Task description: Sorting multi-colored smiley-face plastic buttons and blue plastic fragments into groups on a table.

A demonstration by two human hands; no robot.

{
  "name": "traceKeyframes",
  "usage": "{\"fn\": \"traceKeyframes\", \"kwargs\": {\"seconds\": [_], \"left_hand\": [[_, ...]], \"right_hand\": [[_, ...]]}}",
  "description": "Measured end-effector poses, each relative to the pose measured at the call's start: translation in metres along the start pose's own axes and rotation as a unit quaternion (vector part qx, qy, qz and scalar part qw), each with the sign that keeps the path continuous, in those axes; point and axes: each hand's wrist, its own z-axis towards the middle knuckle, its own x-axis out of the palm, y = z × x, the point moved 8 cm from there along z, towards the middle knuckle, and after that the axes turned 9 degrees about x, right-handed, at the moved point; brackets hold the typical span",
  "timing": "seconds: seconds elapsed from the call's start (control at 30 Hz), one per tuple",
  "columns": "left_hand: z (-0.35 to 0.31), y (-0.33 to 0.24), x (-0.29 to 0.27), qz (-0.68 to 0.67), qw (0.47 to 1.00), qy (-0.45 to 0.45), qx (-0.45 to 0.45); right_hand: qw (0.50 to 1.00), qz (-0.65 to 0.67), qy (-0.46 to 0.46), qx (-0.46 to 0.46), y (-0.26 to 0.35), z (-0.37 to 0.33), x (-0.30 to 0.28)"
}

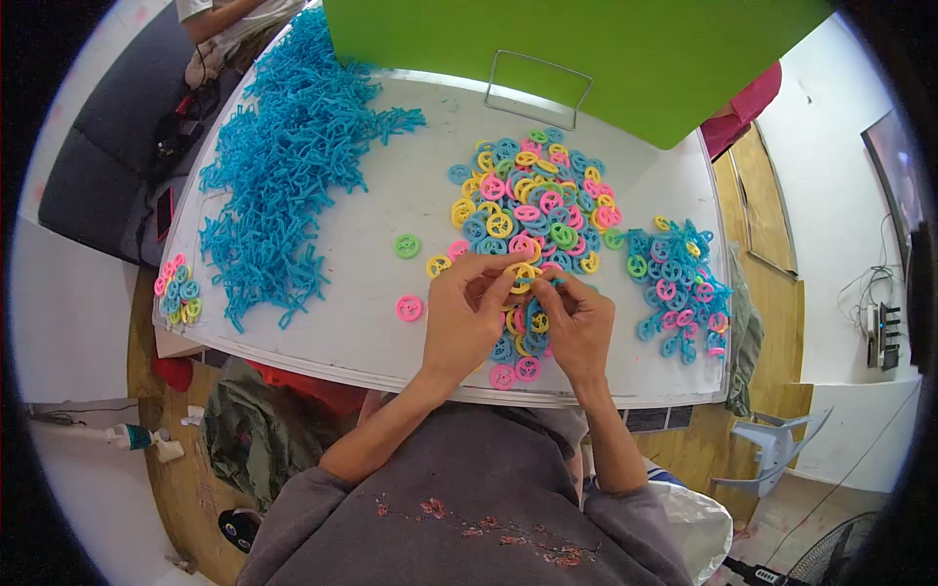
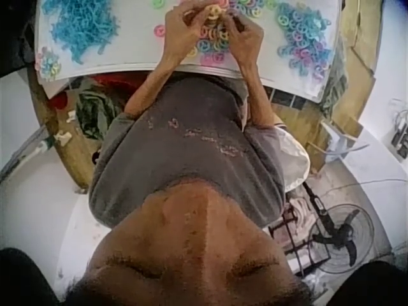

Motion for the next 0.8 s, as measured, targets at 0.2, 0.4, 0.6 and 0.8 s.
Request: {"fn": "traceKeyframes", "kwargs": {"seconds": [0.2, 0.4, 0.6, 0.8], "left_hand": [[0.000, -0.008, -0.003, 0.132, 0.988, -0.020, 0.075], [0.000, -0.019, -0.003, 0.306, 0.944, 0.001, 0.122], [0.004, -0.016, -0.004, 0.267, 0.952, 0.038, 0.144], [0.000, 0.003, 0.003, 0.057, 0.994, 0.095, -0.002]], "right_hand": [[0.998, 0.014, -0.056, -0.010, 0.010, -0.010, 0.002], [0.997, 0.006, -0.065, -0.030, 0.006, -0.008, 0.002], [0.991, -0.064, -0.028, -0.115, 0.013, -0.006, -0.002], [0.993, -0.068, 0.040, -0.084, 0.018, -0.007, -0.010]]}}
